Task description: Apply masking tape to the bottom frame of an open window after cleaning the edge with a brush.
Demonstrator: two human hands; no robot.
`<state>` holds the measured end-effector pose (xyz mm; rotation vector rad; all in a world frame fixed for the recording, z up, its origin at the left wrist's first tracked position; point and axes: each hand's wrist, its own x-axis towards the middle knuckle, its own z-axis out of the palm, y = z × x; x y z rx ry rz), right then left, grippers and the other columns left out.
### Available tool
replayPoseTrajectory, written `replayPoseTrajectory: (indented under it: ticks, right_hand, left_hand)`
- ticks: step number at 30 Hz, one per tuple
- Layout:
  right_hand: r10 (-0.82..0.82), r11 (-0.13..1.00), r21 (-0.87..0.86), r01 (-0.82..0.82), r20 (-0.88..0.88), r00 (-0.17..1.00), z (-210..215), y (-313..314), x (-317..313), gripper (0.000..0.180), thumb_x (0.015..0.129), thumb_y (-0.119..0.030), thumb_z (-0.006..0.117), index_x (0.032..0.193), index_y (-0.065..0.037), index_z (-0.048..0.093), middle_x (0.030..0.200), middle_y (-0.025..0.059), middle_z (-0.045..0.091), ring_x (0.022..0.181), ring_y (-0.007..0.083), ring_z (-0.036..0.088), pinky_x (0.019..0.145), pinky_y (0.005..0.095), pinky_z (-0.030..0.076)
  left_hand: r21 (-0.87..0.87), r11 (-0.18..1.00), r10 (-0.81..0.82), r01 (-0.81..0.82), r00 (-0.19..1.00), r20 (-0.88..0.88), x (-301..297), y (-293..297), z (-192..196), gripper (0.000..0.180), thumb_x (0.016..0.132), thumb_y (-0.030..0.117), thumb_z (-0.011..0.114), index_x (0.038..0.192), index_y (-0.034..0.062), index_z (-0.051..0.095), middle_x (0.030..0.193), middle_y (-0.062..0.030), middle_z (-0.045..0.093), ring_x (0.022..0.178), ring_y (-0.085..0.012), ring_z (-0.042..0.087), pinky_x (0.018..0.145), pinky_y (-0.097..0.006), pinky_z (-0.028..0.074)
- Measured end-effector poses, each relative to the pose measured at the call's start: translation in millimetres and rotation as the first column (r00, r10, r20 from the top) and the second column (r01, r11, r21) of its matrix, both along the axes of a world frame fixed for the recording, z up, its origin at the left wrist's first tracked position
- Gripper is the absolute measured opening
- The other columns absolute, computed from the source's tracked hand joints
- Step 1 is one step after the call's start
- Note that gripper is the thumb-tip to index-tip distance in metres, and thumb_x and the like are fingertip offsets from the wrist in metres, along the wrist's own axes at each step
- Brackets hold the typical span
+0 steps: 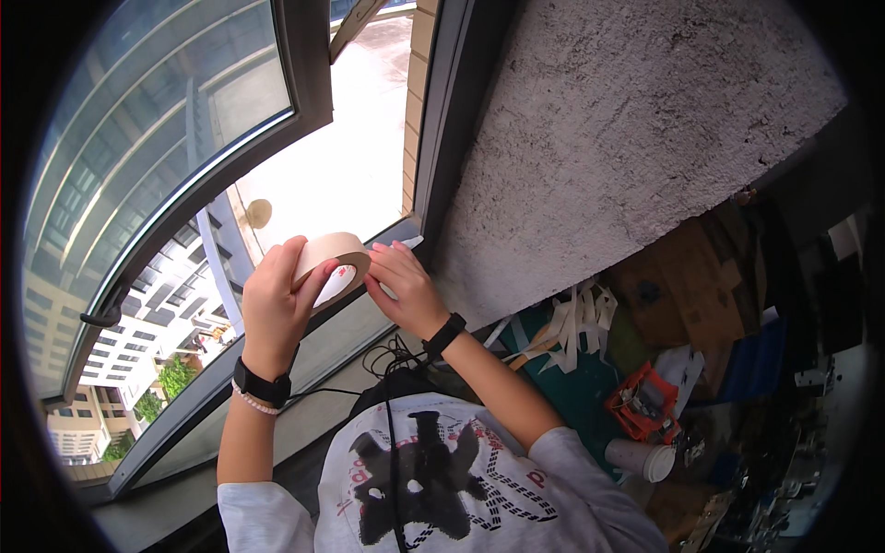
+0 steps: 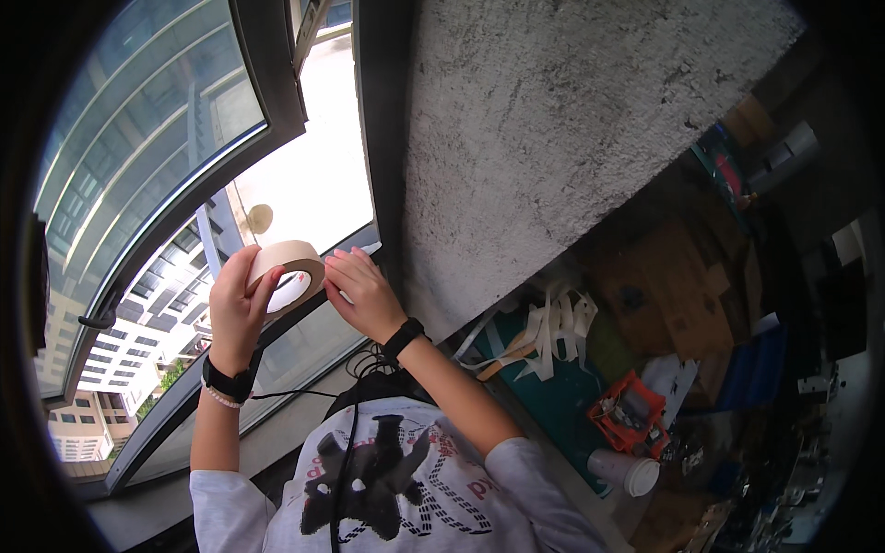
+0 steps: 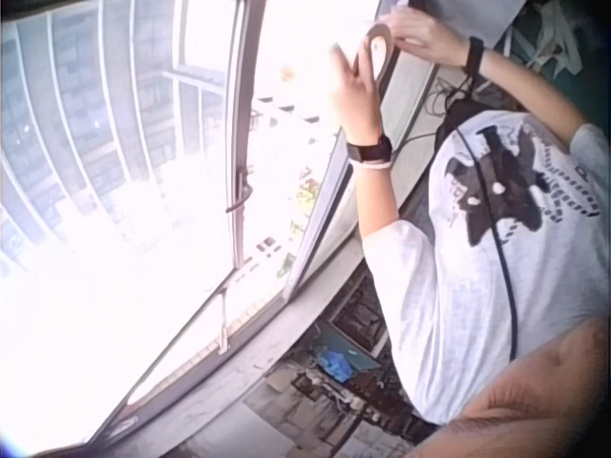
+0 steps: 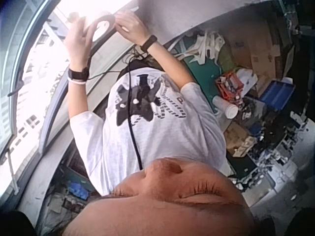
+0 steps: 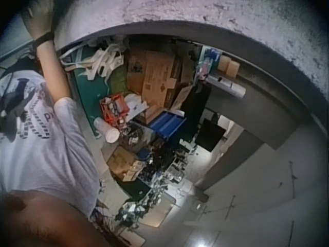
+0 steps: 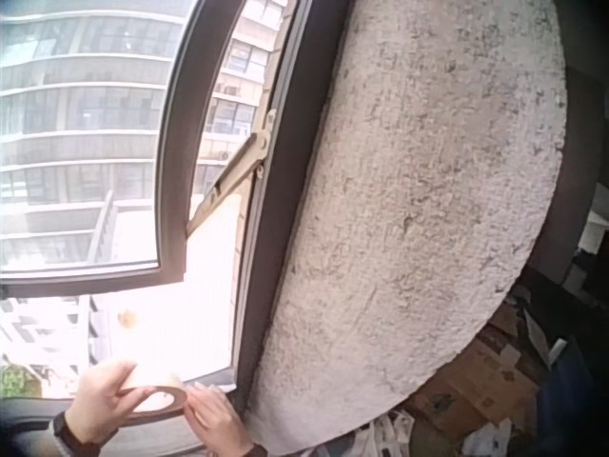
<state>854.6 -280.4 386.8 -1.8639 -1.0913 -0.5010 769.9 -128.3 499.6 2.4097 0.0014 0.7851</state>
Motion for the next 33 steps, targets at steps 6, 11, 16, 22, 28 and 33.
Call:
replayPoseTrajectory:
  ticks: [6,11,16,22,28,33]
  right_hand:
    - [0.007,1.0,-0.002,-0.007,-0.008,1.0,1,-1,0,0.02,0.079,-0.009,0.06,0.098,-0.004,0.059,0.103,0.0102,0.058,0.103,0.0272,0.053,0.095,0.0433,0.037]
    - [0.019,1.0,-0.008,-0.019,-0.029,0.999,2,-3,2,0.021,0.08,-0.011,0.06,0.1,-0.004,0.059,0.104,0.0099,0.058,0.103,0.0268,0.054,0.095,0.0429,0.037]
    - [0.032,0.999,-0.029,-0.034,-0.046,0.998,4,-5,4,0.022,0.081,-0.012,0.06,0.102,-0.005,0.06,0.105,0.0096,0.059,0.104,0.0259,0.054,0.095,0.0422,0.037]
    - [0.035,0.998,-0.046,-0.037,-0.044,0.998,5,-6,5,0.024,0.082,-0.013,0.058,0.105,-0.006,0.061,0.106,0.0102,0.059,0.104,0.025,0.054,0.097,0.0406,0.037]
    - [0.056,0.997,-0.051,-0.059,-0.052,0.997,4,-4,5,0.023,0.083,-0.014,0.058,0.104,-0.006,0.061,0.106,0.0102,0.06,0.104,0.0244,0.054,0.096,0.0402,0.037]
    - [0.038,0.998,-0.039,-0.039,-0.033,0.999,4,-9,7,0.021,0.081,-0.013,0.058,0.101,-0.005,0.061,0.104,0.0101,0.06,0.103,0.0254,0.053,0.096,0.0407,0.037]
  left_hand:
    - [0.087,0.996,-0.022,0.026,0.999,-0.042,2,5,2,0.031,0.079,0.025,0.065,0.094,0.0006,0.053,0.069,-0.0129,0.052,0.058,-0.028,0.053,0.052,-0.033,0.042]
    - [0.148,0.988,-0.028,0.042,0.995,-0.091,0,6,9,0.031,0.079,0.025,0.065,0.094,0.0006,0.053,0.068,-0.0131,0.052,0.059,-0.0279,0.053,0.051,-0.033,0.041]
    - [0.18,0.983,-0.02,0.045,0.99,-0.138,-7,10,13,0.03,0.08,0.024,0.064,0.094,0.0002,0.052,0.07,-0.0143,0.053,0.06,-0.0284,0.054,0.051,-0.033,0.042]
    - [0.095,0.995,-0.005,0.026,0.977,-0.212,-19,27,13,0.027,0.081,0.022,0.063,0.093,0.0005,0.052,0.07,-0.0154,0.052,0.06,-0.0299,0.053,0.054,-0.034,0.042]
    - [0.133,0.991,0.036,0.001,0.959,-0.283,-37,40,20,0.027,0.081,0.023,0.063,0.091,0.0002,0.052,0.068,-0.0155,0.052,0.059,-0.0299,0.052,0.053,-0.034,0.041]
    - [0.203,0.979,0.058,0.011,0.941,-0.333,-46,39,25,0.025,0.084,0.02,0.059,0.093,-0.0021,0.051,0.073,-0.0166,0.055,0.063,-0.0291,0.054,0.057,-0.032,0.043]
